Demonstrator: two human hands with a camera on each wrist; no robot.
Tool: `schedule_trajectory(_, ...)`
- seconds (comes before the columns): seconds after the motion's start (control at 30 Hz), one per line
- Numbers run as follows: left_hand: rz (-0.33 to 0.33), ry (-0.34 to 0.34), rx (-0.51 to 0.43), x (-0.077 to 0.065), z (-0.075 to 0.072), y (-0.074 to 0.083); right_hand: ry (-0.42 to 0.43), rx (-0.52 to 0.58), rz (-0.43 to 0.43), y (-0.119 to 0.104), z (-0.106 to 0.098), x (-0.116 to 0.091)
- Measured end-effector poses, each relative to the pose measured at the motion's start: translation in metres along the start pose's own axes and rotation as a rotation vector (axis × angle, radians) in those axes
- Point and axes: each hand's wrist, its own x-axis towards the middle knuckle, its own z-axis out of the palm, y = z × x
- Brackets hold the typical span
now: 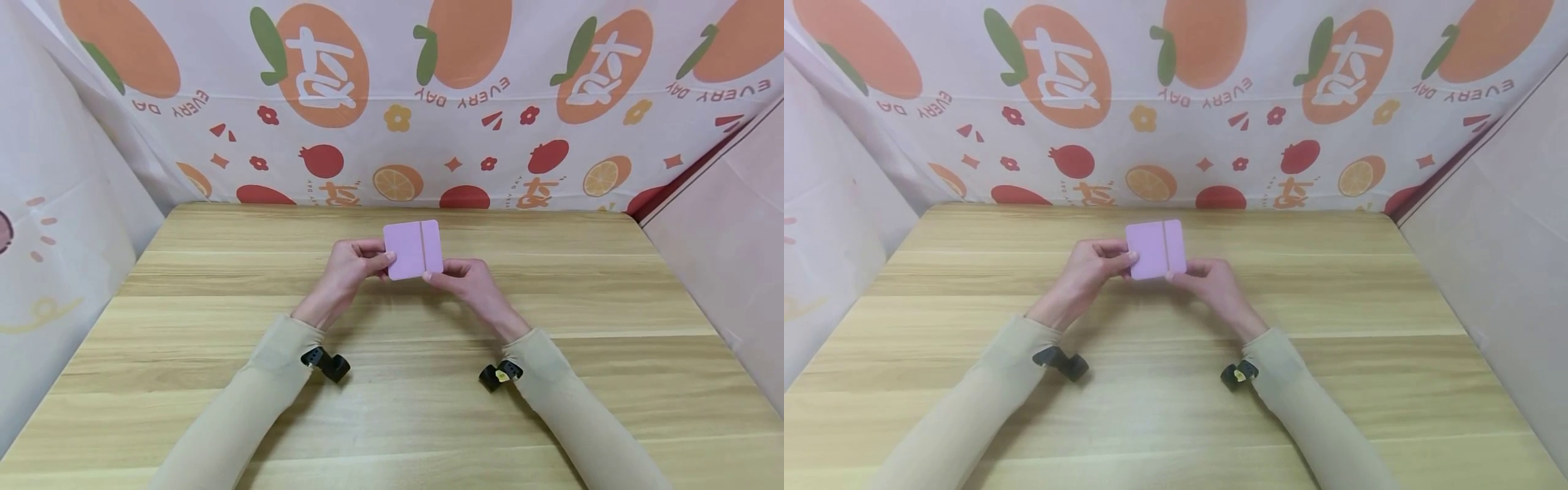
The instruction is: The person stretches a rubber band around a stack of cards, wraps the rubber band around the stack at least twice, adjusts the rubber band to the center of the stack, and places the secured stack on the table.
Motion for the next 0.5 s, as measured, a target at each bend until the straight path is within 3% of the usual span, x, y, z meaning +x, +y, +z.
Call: schedule_trajectory(0.5,-0.034,-0.007,-0.005,-0.0004,-0.0004,0.0004,-0.004,0.025,0.016,0.0014,0.0029,0.0007)
